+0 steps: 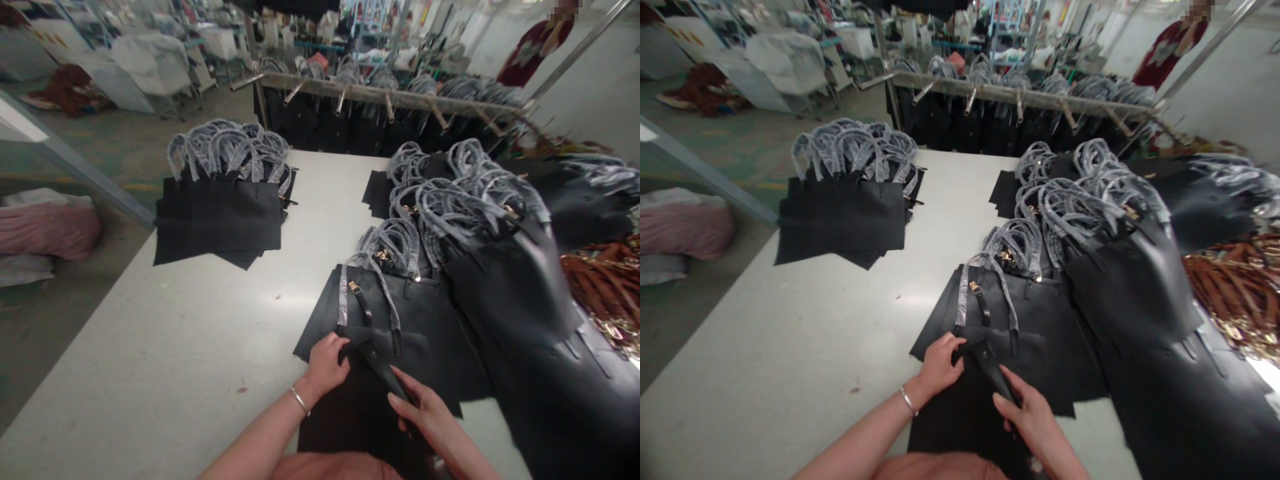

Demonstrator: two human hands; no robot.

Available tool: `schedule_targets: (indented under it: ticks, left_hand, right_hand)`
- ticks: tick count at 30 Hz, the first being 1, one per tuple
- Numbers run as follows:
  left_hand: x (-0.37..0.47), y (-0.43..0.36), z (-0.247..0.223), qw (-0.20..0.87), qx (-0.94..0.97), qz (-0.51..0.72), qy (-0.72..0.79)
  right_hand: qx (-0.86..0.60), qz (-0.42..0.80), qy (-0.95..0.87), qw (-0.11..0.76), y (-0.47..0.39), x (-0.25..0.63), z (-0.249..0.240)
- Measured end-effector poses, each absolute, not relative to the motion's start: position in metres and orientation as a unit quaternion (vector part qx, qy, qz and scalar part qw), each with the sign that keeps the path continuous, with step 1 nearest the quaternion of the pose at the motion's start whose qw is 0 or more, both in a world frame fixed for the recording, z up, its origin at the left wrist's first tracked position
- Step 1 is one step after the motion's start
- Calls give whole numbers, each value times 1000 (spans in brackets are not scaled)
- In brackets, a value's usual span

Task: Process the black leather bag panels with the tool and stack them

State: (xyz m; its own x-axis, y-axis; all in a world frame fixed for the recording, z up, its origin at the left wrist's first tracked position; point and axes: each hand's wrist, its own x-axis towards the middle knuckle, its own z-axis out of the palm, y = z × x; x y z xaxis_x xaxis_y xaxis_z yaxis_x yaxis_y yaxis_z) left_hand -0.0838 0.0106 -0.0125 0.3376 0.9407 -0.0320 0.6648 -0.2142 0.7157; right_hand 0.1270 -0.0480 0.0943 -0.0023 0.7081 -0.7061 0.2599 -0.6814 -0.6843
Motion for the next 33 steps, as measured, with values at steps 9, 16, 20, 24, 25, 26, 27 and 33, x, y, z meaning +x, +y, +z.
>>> schedule_targets:
  ticks: [9, 16, 20, 24, 25, 26, 27, 33]
  left_hand:
    - [-86, 27, 2, 364, 724, 120, 573]
    - [-75, 91, 14, 320, 769, 64, 550]
    - [-53, 145, 19, 253, 819, 103, 505]
    - [-43, 185, 19, 229, 875, 108, 413]
    - [-43, 192, 19, 229, 888, 106, 384]
    - [-45, 197, 19, 230, 900, 104, 354]
    - [-47, 201, 20, 233, 910, 101, 327]
    - [-61, 201, 40, 278, 936, 75, 201]
  right_hand:
    - [-713, 545, -364, 251, -26, 112, 66]
    - [-730, 539, -327, 263, -35, 138, 82]
    - [-734, 536, -330, 254, -48, 143, 77]
    - [-728, 540, -335, 257, -54, 143, 70]
    - [-723, 543, -341, 257, -54, 144, 70]
    - [-719, 544, -347, 256, -53, 145, 71]
    - [-717, 544, -355, 253, -53, 146, 73]
    - [-735, 508, -378, 240, -48, 155, 87]
